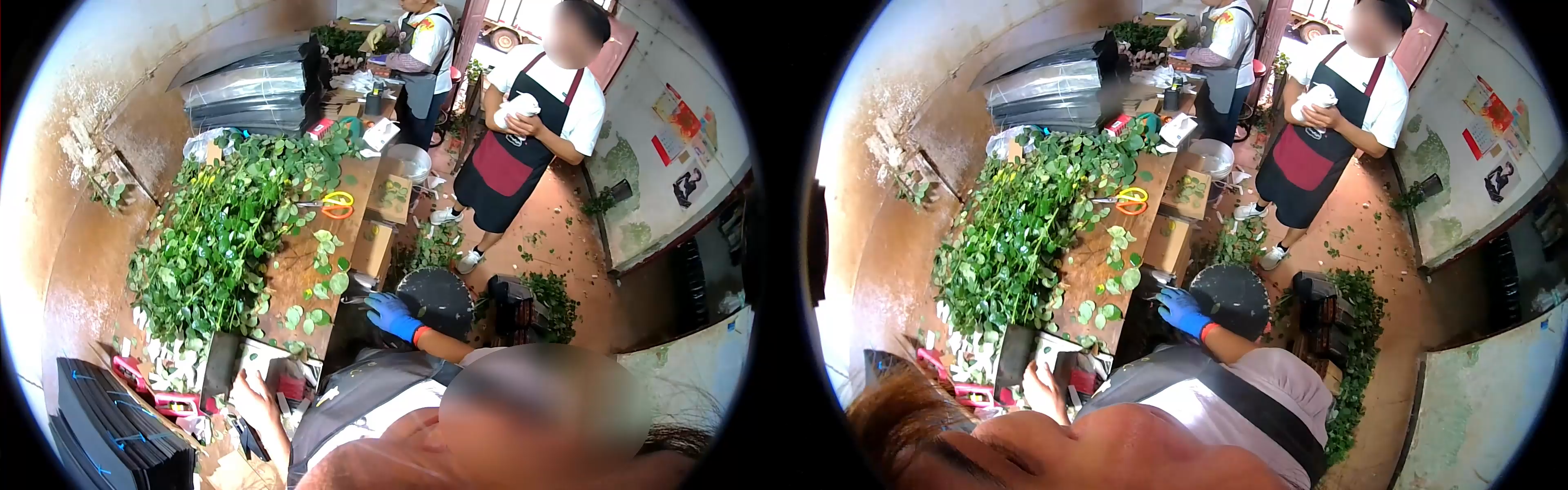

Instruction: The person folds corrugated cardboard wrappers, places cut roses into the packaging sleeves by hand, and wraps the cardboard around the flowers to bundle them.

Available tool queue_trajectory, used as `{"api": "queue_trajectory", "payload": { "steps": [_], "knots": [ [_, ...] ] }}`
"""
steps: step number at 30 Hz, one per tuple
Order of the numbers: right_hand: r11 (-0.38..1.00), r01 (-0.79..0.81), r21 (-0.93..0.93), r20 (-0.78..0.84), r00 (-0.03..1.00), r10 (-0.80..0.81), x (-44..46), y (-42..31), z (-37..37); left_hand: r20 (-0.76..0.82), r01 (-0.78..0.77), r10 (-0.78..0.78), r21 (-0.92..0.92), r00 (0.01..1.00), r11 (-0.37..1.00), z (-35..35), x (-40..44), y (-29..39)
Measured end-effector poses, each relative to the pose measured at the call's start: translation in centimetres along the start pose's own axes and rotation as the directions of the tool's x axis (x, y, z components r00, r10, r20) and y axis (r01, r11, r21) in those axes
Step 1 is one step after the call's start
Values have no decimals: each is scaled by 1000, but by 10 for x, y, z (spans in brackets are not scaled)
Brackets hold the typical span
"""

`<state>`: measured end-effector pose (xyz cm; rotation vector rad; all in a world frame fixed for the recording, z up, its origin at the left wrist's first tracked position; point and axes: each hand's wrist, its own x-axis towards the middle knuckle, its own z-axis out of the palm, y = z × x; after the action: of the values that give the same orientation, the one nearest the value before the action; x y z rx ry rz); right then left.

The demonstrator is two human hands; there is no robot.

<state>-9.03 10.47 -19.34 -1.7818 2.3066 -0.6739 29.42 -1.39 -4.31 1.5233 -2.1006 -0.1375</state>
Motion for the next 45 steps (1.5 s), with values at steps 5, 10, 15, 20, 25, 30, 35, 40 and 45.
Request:
{"api": "queue_trajectory", "payload": {
  "steps": [5, 10, 15, 20, 25, 30, 35, 40, 45],
  "knots": [
    [952, -205, -228, 418, 862, 286, 56, 52, 28, 99, 231, -214, -582, 972, 780, -1, 50, 25],
    [993, -108, -48, 681, 724, 112, 82, 127, 55, -16, -70, 68, -182, 998, 981, -8, 128, 97],
    [885, -443, 142, 499, 804, 322, 89, 146, 58, 67, 3, -8, 72, 998, 997, 24, 125, 93],
    [632, -709, 314, 182, 698, 693, 116, 167, 61, 249, 329, -340, 86, 907, 940, 48, 73, 48],
    [411, -871, 268, 160, 461, 873, 145, 193, 87, 264, 579, -534, -136, 803, 804, 55, 72, 41],
    [453, -796, 401, 369, 593, 716, 161, 226, 151, 277, 605, -552, -168, 787, 778, 57, 70, 37],
    [519, -819, 245, 332, 574, 749, 141, 244, 129, 277, 606, -549, -199, 789, 770, 54, 72, 47],
    [658, -745, 110, 279, 658, 699, 149, 240, 60, 268, 540, -489, -170, 830, 824, 52, 78, 54],
    [675, -737, -41, 329, 628, 705, 171, 196, -7, 274, 407, -351, -183, 895, 895, 59, 72, 39]
  ]
}}
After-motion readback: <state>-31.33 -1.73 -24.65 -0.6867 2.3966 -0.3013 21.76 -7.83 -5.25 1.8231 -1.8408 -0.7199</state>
